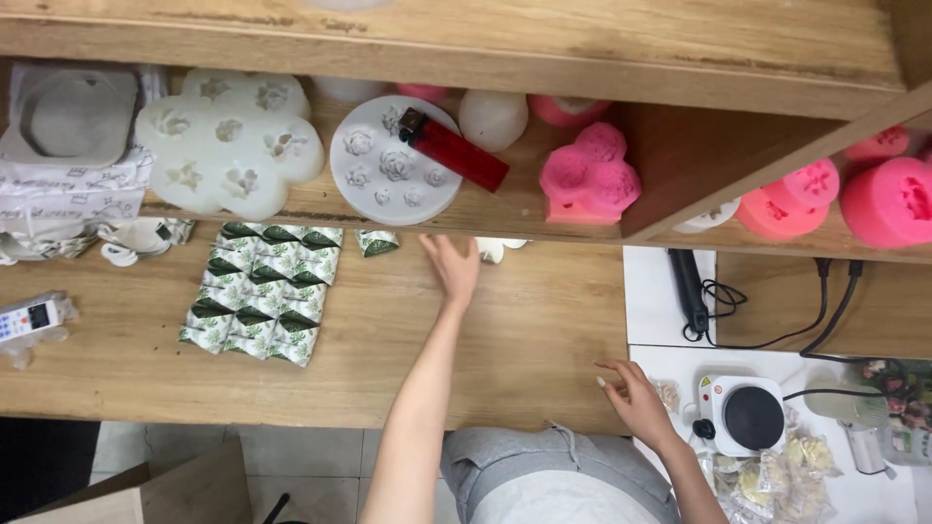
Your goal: The person repeatedly picks small wrapped items from a stack, places them into white flower-shaped plastic holders, and sets the holders aside. The person also stacks the empty holders and places them under the counter. The process is repeated multiple times throughout the clip.
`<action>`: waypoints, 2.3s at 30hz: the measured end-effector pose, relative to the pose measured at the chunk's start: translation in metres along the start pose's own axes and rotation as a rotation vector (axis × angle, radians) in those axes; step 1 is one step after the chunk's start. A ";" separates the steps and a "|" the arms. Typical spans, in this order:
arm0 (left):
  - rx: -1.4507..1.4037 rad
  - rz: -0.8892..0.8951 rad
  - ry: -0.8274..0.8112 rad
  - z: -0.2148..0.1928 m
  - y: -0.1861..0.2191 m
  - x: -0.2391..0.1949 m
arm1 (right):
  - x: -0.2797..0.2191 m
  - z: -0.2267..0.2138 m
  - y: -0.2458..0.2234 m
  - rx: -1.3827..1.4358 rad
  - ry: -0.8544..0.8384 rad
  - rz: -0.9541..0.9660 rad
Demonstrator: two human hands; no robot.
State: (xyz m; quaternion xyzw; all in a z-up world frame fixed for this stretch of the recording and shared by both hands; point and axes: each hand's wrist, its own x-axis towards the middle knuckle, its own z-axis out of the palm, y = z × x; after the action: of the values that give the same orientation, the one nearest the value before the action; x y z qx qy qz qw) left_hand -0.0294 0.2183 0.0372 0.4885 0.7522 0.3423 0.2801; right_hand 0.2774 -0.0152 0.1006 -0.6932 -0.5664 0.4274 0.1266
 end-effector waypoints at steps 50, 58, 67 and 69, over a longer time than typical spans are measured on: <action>0.161 0.165 -0.560 -0.005 -0.046 -0.195 | 0.060 0.073 -0.023 -0.446 -0.001 -0.684; 0.171 0.185 -0.495 -0.010 -0.027 -0.201 | 0.071 0.087 -0.007 -0.495 0.070 -0.748; 0.045 0.134 -0.452 -0.009 -0.048 -0.204 | 0.056 0.060 -0.035 -0.388 -0.126 -0.497; 0.016 0.116 -0.441 -0.011 -0.049 -0.208 | 0.056 0.062 -0.030 -0.356 -0.147 -0.492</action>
State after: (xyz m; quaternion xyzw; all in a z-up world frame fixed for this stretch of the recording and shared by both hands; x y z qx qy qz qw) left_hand 0.0122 0.0087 0.0231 0.5960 0.6461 0.2367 0.4140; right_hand 0.2108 0.0254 0.0577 -0.5138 -0.7909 0.3267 0.0615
